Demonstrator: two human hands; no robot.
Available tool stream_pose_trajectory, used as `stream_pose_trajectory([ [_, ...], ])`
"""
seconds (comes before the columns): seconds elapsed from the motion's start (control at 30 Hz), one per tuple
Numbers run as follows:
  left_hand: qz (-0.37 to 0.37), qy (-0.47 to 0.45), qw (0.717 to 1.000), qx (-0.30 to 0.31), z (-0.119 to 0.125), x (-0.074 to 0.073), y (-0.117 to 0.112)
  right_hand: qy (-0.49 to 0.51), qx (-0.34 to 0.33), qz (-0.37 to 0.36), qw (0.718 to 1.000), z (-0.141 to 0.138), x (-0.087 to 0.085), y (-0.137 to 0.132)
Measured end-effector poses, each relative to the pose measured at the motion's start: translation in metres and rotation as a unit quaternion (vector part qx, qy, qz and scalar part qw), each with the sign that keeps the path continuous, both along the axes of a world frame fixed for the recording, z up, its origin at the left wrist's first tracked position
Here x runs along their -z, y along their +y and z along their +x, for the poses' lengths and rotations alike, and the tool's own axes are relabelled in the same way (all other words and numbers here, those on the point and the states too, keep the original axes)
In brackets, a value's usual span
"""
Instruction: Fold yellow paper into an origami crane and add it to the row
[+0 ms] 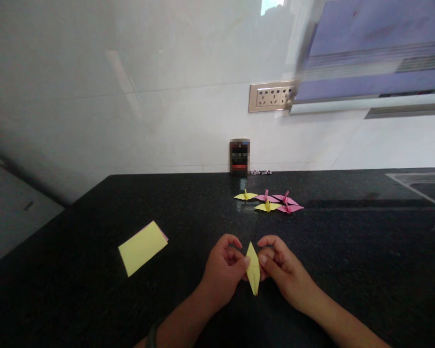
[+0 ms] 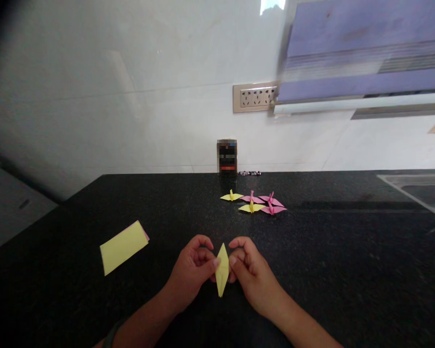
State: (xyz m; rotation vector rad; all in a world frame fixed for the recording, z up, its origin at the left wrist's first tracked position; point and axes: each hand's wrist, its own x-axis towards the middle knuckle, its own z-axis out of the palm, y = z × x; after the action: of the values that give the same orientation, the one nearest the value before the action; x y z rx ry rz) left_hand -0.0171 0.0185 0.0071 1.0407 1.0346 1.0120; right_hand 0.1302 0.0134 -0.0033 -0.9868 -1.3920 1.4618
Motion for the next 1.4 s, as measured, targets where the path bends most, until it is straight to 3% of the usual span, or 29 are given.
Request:
stream_pose_trajectory([
  [0.07, -0.007, 0.002, 1.000, -0.013, -0.001, -0.001, 0.002, -0.102, 0.023, 0.093, 0.990, 0.004, -0.004, -0.001],
  [0.17, -0.020, -0.003, 1.000, -0.019, -0.003, -0.002, 0.003, -0.232, -0.014, 0.232, 0.945, 0.008, -0.014, -0.001],
  [0.33, -0.042, -0.012, 0.999, -0.009, -0.002, -0.002, 0.004, -0.300, -0.041, 0.287, 0.909, 0.011, -0.019, 0.001],
  [0.5, -0.060, -0.025, 0.998, -0.011, -0.001, -0.002, 0.003, -0.318, -0.056, 0.283, 0.903, 0.012, -0.019, 0.001],
  [0.6, -0.081, -0.020, 0.997, 0.004, -0.001, -0.003, 0.003, -0.289, -0.041, 0.269, 0.918, 0.012, -0.016, 0.002],
  [0.77, -0.063, -0.022, 0.997, 0.049, 0.000, -0.004, 0.002, -0.212, 0.054, 0.128, 0.967, 0.008, -0.005, 0.004],
  [0.9, -0.019, 0.051, 0.998, 0.042, -0.003, -0.002, 0.002, -0.136, 0.045, 0.024, 0.989, 0.005, -0.002, 0.002],
  [1.0, 0.000, 0.079, 0.996, 0.030, -0.005, -0.002, 0.003, -0.087, 0.010, 0.023, 0.996, 0.005, -0.007, 0.000],
  [1.1, -0.001, 0.027, 0.999, 0.046, -0.005, -0.004, 0.003, -0.037, -0.023, 0.017, 0.999, 0.006, -0.012, -0.002],
  [1.23, -0.092, -0.097, 0.985, 0.106, -0.003, -0.005, 0.000, 0.026, -0.011, -0.009, 1.000, 0.005, -0.014, -0.002],
  [1.4, -0.134, -0.118, 0.974, 0.140, -0.001, -0.003, -0.004, 0.044, -0.045, 0.034, 0.997, 0.003, -0.013, -0.002],
])
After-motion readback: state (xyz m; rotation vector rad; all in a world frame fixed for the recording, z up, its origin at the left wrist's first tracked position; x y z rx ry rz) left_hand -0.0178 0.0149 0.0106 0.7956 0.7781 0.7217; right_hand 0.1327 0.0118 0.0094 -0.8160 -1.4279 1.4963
